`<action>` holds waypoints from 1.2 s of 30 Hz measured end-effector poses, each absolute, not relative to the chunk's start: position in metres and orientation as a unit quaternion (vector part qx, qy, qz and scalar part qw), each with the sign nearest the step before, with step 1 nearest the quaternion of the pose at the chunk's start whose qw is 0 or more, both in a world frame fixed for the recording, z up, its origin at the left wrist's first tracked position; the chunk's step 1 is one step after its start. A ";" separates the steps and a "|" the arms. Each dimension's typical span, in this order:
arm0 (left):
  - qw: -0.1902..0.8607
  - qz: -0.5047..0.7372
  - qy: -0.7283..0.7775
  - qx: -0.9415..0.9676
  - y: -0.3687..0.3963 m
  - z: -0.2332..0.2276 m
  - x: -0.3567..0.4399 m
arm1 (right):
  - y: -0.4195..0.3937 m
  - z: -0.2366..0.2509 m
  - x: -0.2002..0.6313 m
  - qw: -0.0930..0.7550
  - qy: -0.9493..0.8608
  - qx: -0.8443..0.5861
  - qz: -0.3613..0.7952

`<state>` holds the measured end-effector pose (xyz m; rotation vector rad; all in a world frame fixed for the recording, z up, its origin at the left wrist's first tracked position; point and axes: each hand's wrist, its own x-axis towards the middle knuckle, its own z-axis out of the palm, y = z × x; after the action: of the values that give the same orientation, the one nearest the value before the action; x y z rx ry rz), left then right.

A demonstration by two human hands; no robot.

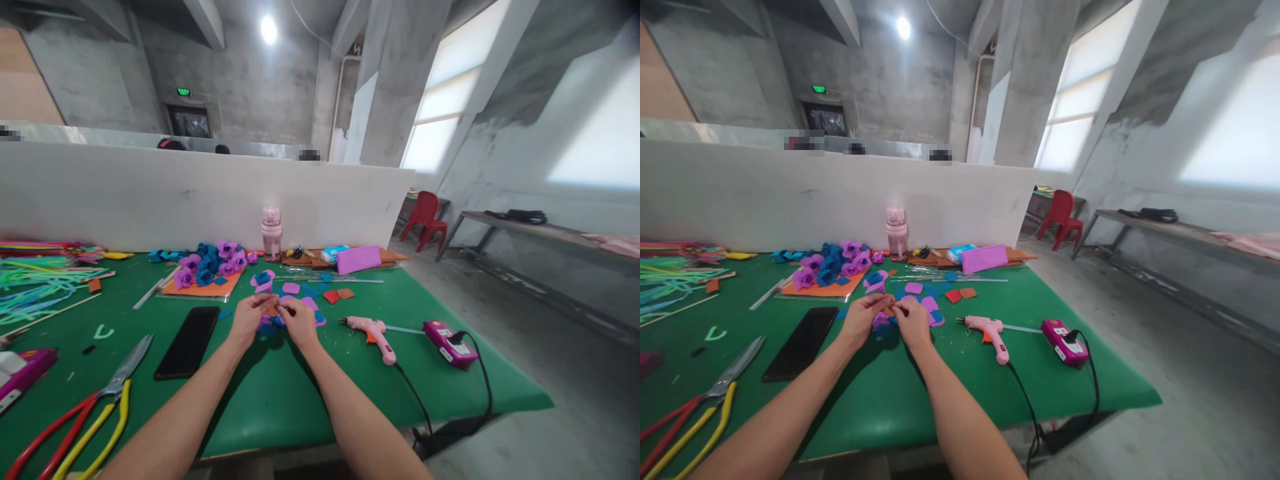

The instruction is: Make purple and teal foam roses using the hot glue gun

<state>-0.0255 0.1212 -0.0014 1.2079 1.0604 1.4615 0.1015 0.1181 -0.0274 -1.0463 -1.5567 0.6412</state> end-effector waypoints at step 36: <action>0.360 0.545 0.464 0.599 0.118 0.016 -0.033 | 0.137 -0.006 0.163 0.125 -0.704 -0.691 0.112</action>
<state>-0.0334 0.1178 0.0159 1.5429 1.1954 1.4049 0.1628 0.1372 -0.0058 -2.0121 -2.0497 0.3253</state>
